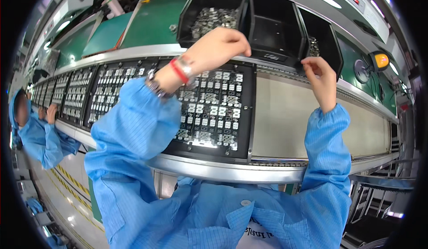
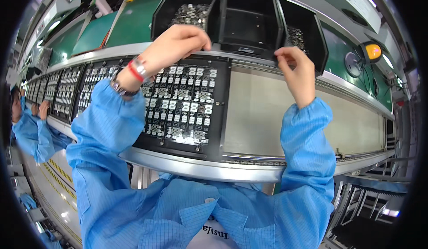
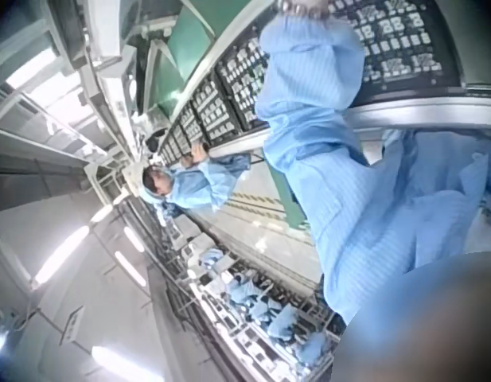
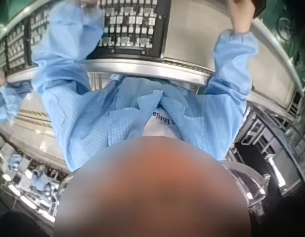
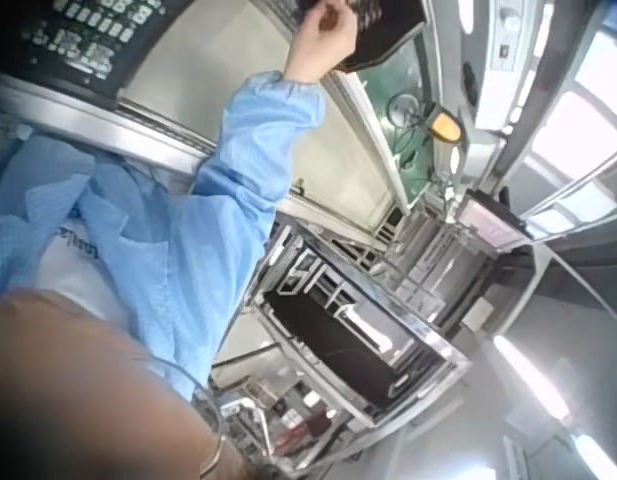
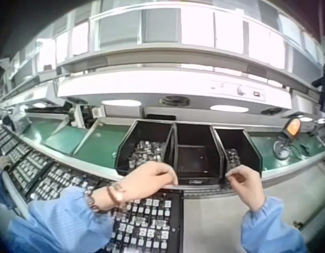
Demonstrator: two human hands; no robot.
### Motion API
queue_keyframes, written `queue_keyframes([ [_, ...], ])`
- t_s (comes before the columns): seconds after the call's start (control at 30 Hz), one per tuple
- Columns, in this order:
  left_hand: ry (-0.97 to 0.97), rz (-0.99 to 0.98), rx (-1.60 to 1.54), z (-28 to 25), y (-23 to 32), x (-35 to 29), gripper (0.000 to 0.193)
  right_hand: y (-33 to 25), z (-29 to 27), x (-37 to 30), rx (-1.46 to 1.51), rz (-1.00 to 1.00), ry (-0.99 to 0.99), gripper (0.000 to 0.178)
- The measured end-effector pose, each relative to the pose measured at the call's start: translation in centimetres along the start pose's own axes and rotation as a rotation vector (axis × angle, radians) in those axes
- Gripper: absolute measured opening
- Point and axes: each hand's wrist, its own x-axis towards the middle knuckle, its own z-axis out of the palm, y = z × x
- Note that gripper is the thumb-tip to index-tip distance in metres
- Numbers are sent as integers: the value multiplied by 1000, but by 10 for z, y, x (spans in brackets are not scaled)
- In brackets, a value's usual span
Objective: Manually placing small electronic components into a grid on a circuit board panel.
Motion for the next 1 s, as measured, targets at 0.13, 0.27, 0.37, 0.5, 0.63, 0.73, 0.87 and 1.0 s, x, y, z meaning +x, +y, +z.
queue_keyframes([
  [0.13,52,-114,-127,-9,-29,-65,16,-27,37,-27,1,-111,-216,14],
  [0.27,110,-158,-325,1,-59,-98,17,-50,69,-40,-4,-95,-393,13],
  [0.37,194,-127,-416,10,-73,-109,20,-55,91,-50,130,-97,-560,13],
  [0.5,238,-57,-361,18,-81,-112,21,-60,95,-57,136,-89,-636,14],
  [0.63,207,-94,-352,22,-77,-117,24,-59,96,-61,121,-92,-655,15],
  [0.73,190,-98,-365,22,-78,-119,24,-64,101,-66,121,-93,-658,17],
  [0.87,164,-102,-384,28,-78,-121,24,-63,113,-74,82,-112,-604,20],
  [1.0,154,-104,-367,31,-78,-123,24,-61,122,-76,14,-175,-563,20],
])
